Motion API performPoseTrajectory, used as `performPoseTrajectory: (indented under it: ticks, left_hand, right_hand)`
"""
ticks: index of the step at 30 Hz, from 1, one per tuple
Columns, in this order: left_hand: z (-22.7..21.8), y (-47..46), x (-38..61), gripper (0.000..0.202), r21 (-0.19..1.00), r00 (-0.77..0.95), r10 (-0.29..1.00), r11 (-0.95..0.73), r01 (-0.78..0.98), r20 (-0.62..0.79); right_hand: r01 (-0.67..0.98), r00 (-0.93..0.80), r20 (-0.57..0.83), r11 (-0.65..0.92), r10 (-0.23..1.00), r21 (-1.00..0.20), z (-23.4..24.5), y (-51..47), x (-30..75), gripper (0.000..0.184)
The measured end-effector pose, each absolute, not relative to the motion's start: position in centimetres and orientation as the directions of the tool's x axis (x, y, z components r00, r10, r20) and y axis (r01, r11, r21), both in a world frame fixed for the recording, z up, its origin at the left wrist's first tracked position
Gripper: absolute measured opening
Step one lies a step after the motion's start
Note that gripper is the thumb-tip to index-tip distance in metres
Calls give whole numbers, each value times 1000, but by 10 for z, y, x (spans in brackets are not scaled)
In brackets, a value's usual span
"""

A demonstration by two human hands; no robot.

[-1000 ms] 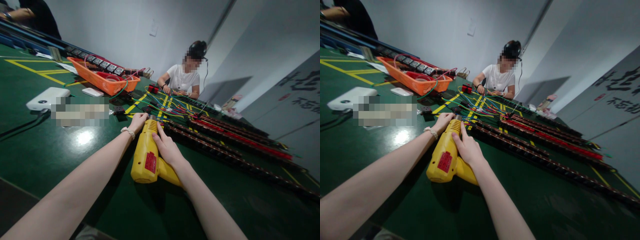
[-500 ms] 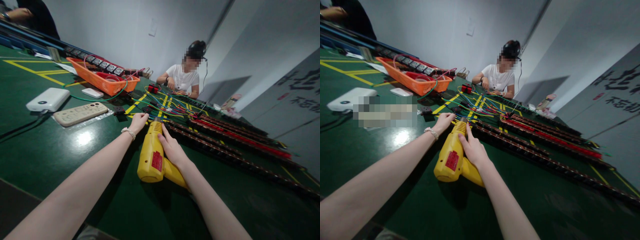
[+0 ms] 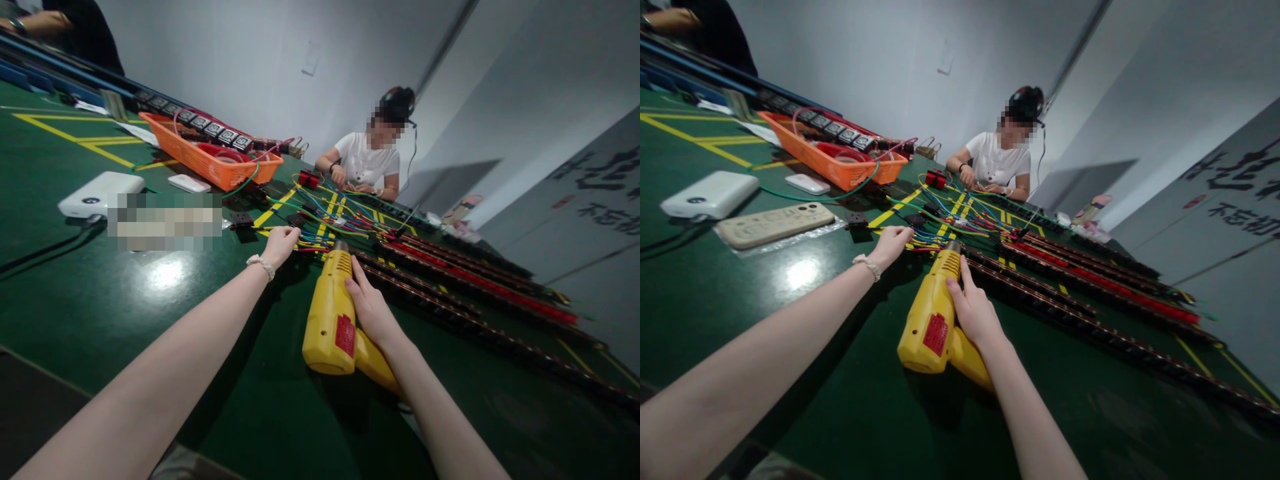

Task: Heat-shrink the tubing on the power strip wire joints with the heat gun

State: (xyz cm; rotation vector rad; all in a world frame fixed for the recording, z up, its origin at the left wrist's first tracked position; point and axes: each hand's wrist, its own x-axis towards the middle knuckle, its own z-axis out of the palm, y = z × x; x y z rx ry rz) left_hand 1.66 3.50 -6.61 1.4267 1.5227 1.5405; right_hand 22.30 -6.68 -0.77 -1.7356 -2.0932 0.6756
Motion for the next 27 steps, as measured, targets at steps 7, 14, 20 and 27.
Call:
performPoseTrajectory:
  ticks: [7,14,20,27]
  left_hand:
    - [-66,36,18,29,942,-281,913,-230,247,296]
    - [-63,32,18,25,936,-289,900,-267,229,327]
    - [-63,34,18,25,937,-294,901,-255,238,320]
    - [-63,35,17,27,947,-290,916,-212,241,279]
  right_hand:
    - [835,-192,-39,142,981,-531,-7,-67,221,78]
    - [838,-220,-109,130,969,-530,-3,-64,208,79]
    - [823,-260,-95,170,961,-542,-11,-58,190,81]
    - [815,-309,-92,214,947,-539,-13,-58,179,82]
